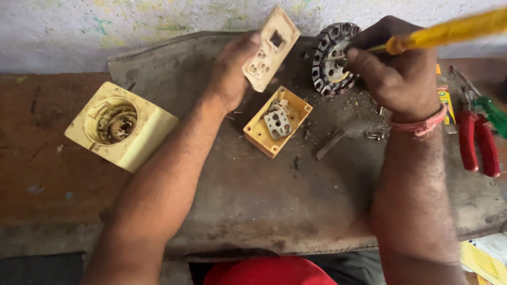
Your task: The person disassembles a yellow plastic electrical component using a screwdriver, removes internal parts, and cleans them with a brush. The person then reassembles the component and secures it with screws.
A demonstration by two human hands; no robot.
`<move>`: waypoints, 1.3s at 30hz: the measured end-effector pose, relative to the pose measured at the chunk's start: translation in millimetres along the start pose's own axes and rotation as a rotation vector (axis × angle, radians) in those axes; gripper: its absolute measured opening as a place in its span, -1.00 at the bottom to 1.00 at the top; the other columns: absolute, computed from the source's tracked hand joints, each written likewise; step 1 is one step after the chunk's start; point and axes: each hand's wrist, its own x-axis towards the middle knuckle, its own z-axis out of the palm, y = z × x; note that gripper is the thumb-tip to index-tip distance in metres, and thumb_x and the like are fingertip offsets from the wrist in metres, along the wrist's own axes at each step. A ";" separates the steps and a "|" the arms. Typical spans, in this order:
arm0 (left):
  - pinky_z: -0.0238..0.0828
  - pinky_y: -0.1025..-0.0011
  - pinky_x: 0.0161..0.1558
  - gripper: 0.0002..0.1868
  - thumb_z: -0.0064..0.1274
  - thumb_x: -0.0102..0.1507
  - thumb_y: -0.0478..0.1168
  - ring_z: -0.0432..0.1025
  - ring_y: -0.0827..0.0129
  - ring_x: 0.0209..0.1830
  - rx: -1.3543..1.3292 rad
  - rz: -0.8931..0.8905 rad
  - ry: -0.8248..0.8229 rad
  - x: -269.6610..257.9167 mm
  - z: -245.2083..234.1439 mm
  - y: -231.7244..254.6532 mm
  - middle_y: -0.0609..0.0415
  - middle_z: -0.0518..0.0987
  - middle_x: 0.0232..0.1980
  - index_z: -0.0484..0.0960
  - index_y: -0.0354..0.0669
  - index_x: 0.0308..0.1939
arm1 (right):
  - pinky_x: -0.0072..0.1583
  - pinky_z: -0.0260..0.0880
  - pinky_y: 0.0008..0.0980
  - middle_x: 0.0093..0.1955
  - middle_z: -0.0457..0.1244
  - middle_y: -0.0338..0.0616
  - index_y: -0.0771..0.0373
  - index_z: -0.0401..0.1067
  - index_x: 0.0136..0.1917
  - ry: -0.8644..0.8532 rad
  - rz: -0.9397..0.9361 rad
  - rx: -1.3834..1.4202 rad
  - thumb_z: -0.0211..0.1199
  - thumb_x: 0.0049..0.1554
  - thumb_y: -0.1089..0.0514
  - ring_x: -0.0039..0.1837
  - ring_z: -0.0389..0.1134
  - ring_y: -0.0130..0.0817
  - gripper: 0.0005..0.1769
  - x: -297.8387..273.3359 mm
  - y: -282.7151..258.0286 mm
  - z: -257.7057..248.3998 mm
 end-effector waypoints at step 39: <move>0.75 0.37 -0.26 -0.51 0.24 0.24 -0.30 0.66 0.32 -0.17 0.306 0.019 0.018 -31.8 41.2 27.1 -0.08 0.72 -0.08 0.48 -0.26 0.23 | -0.24 0.42 -0.49 -0.27 0.35 -0.11 0.42 0.49 0.02 -0.058 -0.055 0.144 0.24 0.38 0.21 -0.30 0.40 -0.41 -0.81 10.3 -0.9 10.6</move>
